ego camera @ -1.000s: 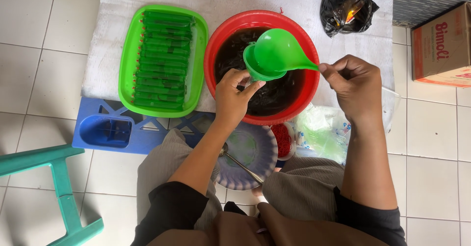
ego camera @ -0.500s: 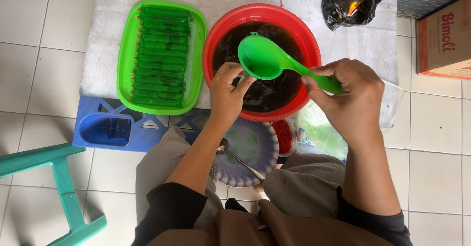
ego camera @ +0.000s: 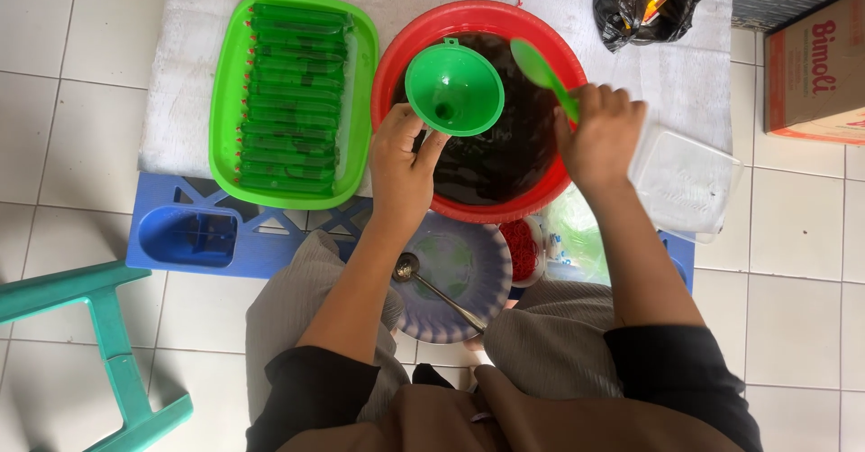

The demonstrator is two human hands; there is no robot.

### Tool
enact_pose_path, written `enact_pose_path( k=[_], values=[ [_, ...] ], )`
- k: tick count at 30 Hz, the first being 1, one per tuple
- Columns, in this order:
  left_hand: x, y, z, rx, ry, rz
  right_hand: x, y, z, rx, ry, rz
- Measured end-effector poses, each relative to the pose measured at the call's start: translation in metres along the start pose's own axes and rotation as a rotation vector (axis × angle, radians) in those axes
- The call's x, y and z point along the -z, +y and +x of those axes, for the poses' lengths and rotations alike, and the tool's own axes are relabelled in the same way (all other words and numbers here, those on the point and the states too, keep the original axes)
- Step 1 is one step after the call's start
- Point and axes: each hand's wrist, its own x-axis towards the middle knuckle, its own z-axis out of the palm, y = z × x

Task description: Filling small plastic tubes with liquid using a funnel and sealing them with rubber bands

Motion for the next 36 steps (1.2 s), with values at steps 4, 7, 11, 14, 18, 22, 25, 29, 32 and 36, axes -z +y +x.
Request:
enact_pose_path(
  k=[4, 7, 11, 14, 18, 22, 25, 29, 32, 36],
  values=[
    [0.009, 0.004, 0.003, -0.002, 0.009, 0.028, -0.085, 0.004, -0.042, -0.01, -0.177, -0.135],
    [0.014, 0.0, 0.005, 0.01, 0.011, 0.019, -0.131, 0.011, -0.071, -0.054, -0.252, -0.233],
    [0.02, -0.005, 0.008, 0.026, 0.022, 0.009, -0.09, -0.025, -0.051, -0.16, -0.626, -0.233],
    [0.025, -0.004, 0.01, 0.039, 0.04, 0.002, -0.108, -0.029, -0.055, -0.165, -0.74, -0.173],
    [0.031, -0.002, 0.011, 0.049, 0.062, -0.012, -0.142, -0.025, -0.072, -0.144, -0.775, 0.043],
    [0.033, -0.003, 0.01, 0.065, 0.068, 0.002, -0.131, -0.049, -0.067, -0.109, -0.877, 0.231],
    [0.034, -0.001, 0.01, 0.059, 0.071, 0.008, -0.115, -0.063, -0.056, -0.11, -0.922, 0.377],
    [0.037, 0.002, 0.012, 0.041, 0.086, 0.043, -0.11, -0.061, -0.049, -0.284, -0.901, 0.657],
    [0.04, 0.004, 0.012, 0.032, 0.094, 0.093, -0.098, -0.058, -0.046, -0.444, -0.928, 0.841],
    [0.042, 0.004, 0.012, 0.009, 0.105, 0.177, -0.042, -0.063, -0.015, -0.68, -0.95, 1.137]
  ],
)
